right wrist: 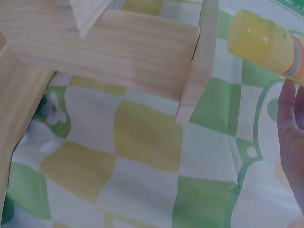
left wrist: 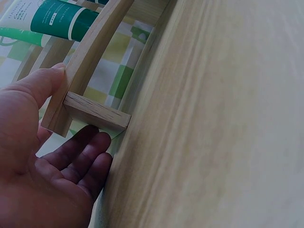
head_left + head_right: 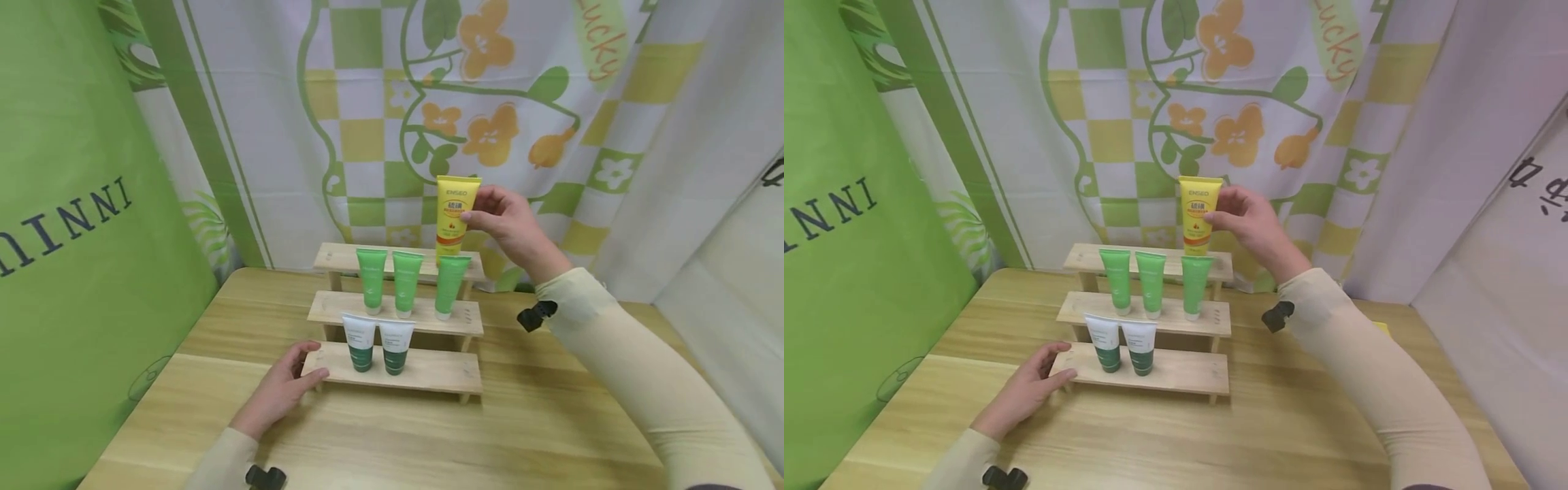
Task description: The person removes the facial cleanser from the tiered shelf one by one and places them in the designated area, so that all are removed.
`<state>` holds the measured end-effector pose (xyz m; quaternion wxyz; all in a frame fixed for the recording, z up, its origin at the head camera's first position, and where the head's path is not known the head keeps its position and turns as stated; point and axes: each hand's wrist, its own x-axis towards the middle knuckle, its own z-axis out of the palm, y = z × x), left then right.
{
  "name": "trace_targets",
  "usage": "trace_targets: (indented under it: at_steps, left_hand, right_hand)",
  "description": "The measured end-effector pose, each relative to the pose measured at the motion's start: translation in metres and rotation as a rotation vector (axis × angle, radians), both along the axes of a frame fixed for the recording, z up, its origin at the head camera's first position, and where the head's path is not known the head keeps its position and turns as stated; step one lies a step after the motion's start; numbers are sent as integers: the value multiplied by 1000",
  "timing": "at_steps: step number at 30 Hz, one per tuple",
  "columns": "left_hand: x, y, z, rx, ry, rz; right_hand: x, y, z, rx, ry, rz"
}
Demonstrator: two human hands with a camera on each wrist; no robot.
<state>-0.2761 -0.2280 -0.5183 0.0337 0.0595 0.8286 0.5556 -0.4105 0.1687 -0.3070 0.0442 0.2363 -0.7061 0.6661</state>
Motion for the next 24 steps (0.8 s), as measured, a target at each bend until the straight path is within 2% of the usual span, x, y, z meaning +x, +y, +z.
trace_targets:
  at_steps: [15, 24]
  left_hand:
    - [-1, 1, -2, 10, 1, -23]
    - [-1, -1, 1, -1, -6, -5]
  right_hand:
    - [15, 27, -4, -28, -13, -80]
    - [18, 37, -5, -86, -20, -71]
